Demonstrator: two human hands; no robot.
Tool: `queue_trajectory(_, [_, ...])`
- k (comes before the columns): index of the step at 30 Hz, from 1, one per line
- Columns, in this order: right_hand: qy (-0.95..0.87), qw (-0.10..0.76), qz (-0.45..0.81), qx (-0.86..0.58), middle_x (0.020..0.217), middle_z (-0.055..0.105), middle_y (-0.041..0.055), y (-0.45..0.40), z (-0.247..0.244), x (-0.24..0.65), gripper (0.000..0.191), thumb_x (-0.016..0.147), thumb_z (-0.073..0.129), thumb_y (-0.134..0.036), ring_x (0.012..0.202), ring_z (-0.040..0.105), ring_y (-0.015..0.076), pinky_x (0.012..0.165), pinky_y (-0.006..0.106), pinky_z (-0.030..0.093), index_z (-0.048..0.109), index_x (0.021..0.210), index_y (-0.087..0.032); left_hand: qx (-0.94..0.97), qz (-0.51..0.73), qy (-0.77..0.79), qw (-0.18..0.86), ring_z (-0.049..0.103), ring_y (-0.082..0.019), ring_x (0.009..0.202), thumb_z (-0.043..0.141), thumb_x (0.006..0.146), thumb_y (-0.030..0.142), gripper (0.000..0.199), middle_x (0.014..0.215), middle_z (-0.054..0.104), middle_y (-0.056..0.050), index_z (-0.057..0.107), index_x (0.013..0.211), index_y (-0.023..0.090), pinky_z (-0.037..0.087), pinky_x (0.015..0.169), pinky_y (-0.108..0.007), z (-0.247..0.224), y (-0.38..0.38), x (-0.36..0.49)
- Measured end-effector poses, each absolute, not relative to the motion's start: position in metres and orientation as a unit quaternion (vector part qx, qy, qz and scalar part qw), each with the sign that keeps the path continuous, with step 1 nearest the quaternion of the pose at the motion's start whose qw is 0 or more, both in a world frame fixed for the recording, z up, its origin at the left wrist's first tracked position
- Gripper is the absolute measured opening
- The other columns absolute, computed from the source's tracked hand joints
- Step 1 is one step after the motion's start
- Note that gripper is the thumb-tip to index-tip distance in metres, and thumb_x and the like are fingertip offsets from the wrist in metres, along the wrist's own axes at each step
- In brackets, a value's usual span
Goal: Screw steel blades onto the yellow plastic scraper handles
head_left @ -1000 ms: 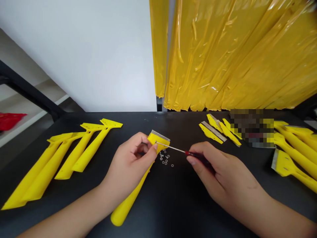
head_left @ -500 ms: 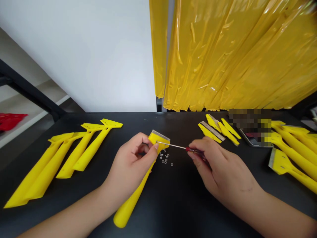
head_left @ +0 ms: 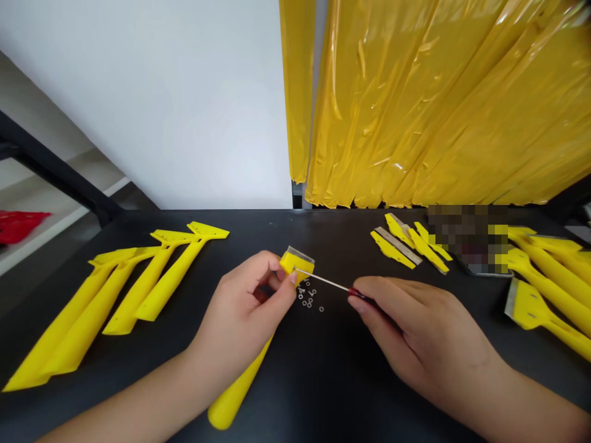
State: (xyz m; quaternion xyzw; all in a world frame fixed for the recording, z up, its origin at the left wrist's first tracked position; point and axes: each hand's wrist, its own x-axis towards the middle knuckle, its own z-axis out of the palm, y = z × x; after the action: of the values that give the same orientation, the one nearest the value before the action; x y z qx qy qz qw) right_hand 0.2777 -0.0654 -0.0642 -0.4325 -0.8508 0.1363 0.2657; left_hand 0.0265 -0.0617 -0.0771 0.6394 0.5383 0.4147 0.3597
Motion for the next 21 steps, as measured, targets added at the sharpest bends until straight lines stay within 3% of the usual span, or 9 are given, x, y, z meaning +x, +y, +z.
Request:
queue_trajectory(2, [-0.818, 0.272, 0.219, -0.457, 0.066, 0.055, -0.0043, -0.07, -0.061, 0.276, 0.024, 0.11, 0.047, -0.035, 0.056, 0.051, 0.0131, 0.055, 0.029, 0.035, 0.062, 0.096, -0.023, 0.643, 0.412, 0.538, 0.356, 0.051, -0.014, 0.071, 0.063, 0.105, 0.032, 0.021, 0.078, 0.057, 0.006, 0.055, 0.086, 0.026, 0.044, 0.063, -0.025, -0.076, -0.064, 0.027])
queue_trajectory(5, [-0.677, 0.281, 0.462, -0.499, 0.06, 0.049, -0.0055, -0.07, -0.061, 0.271, 0.038, 0.11, 0.046, -0.049, 0.052, 0.044, 0.0115, 0.049, 0.024, 0.034, 0.059, 0.085, -0.023, 0.645, 0.411, 0.549, 0.337, 0.051, -0.014, 0.07, 0.063, 0.104, 0.031, 0.021, 0.077, 0.056, 0.006, 0.054, 0.086, 0.025, 0.044, 0.062, -0.025, -0.072, -0.067, 0.028])
queue_trajectory(8, [-0.502, 0.294, 0.663, -0.472, 0.052, 0.044, -0.0086, -0.067, -0.064, 0.267, 0.043, 0.106, 0.05, -0.059, 0.044, 0.034, 0.009, 0.046, 0.022, 0.036, 0.059, 0.085, -0.022, 0.657, 0.393, 0.558, 0.32, 0.051, -0.014, 0.069, 0.062, 0.105, 0.032, 0.02, 0.078, 0.056, 0.005, 0.054, 0.087, 0.025, 0.044, 0.062, -0.025, -0.068, -0.067, 0.028])
queue_trajectory(10, [-0.432, 0.301, 0.724, -0.445, 0.05, 0.042, -0.0103, -0.066, -0.066, 0.265, 0.044, 0.104, 0.054, -0.061, 0.04, 0.03, 0.0071, 0.047, 0.022, 0.039, 0.059, 0.086, -0.021, 0.669, 0.383, 0.56, 0.302, 0.052, -0.014, 0.069, 0.063, 0.104, 0.032, 0.021, 0.078, 0.057, 0.005, 0.054, 0.086, 0.025, 0.044, 0.062, -0.025, -0.066, -0.066, 0.028])
queue_trajectory(13, [-0.439, 0.3, 0.715, -0.453, 0.05, 0.045, -0.0087, -0.066, -0.068, 0.265, 0.046, 0.102, 0.057, -0.063, 0.041, 0.037, 0.0075, 0.044, 0.02, 0.038, 0.062, 0.087, -0.02, 0.675, 0.385, 0.565, 0.275, 0.054, -0.014, 0.068, 0.065, 0.102, 0.032, 0.021, 0.078, 0.058, 0.004, 0.056, 0.085, 0.025, 0.046, 0.062, -0.025, -0.065, -0.064, 0.026])
queue_trajectory(15, [-0.487, 0.311, 0.662, -0.478, 0.054, 0.051, -0.0067, -0.066, -0.068, 0.267, 0.042, 0.103, 0.057, -0.061, 0.044, 0.046, 0.0095, 0.044, 0.02, 0.04, 0.069, 0.1, -0.021, 0.649, 0.407, 0.573, 0.291, 0.058, -0.015, 0.069, 0.067, 0.101, 0.034, 0.02, 0.078, 0.06, 0.003, 0.057, 0.086, 0.025, 0.049, 0.06, -0.024, -0.064, -0.06, 0.024])
queue_trajectory(18, [-0.582, 0.379, 0.54, -0.476, 0.068, 0.062, -0.004, -0.065, -0.068, 0.271, 0.029, 0.107, 0.057, -0.045, 0.056, 0.057, 0.0106, 0.052, 0.02, 0.049, 0.071, 0.128, -0.031, 0.541, 0.468, 0.581, 0.389, 0.067, -0.018, 0.066, 0.072, 0.097, 0.04, 0.02, 0.075, 0.064, 0.003, 0.059, 0.091, 0.026, 0.056, 0.054, -0.025, -0.06, -0.052, 0.019])
queue_trajectory(21, [-0.697, 0.413, 0.394, -0.435, 0.084, 0.065, -0.0016, -0.065, -0.067, 0.275, 0.033, 0.108, 0.051, -0.024, 0.073, 0.063, 0.0111, 0.068, 0.022, 0.056, 0.077, 0.122, -0.039, 0.412, 0.523, 0.551, 0.503, 0.073, -0.02, 0.061, 0.074, 0.095, 0.035, 0.019, 0.073, 0.067, 0.004, 0.058, 0.093, 0.025, 0.063, 0.056, -0.03, -0.057, -0.045, 0.018])
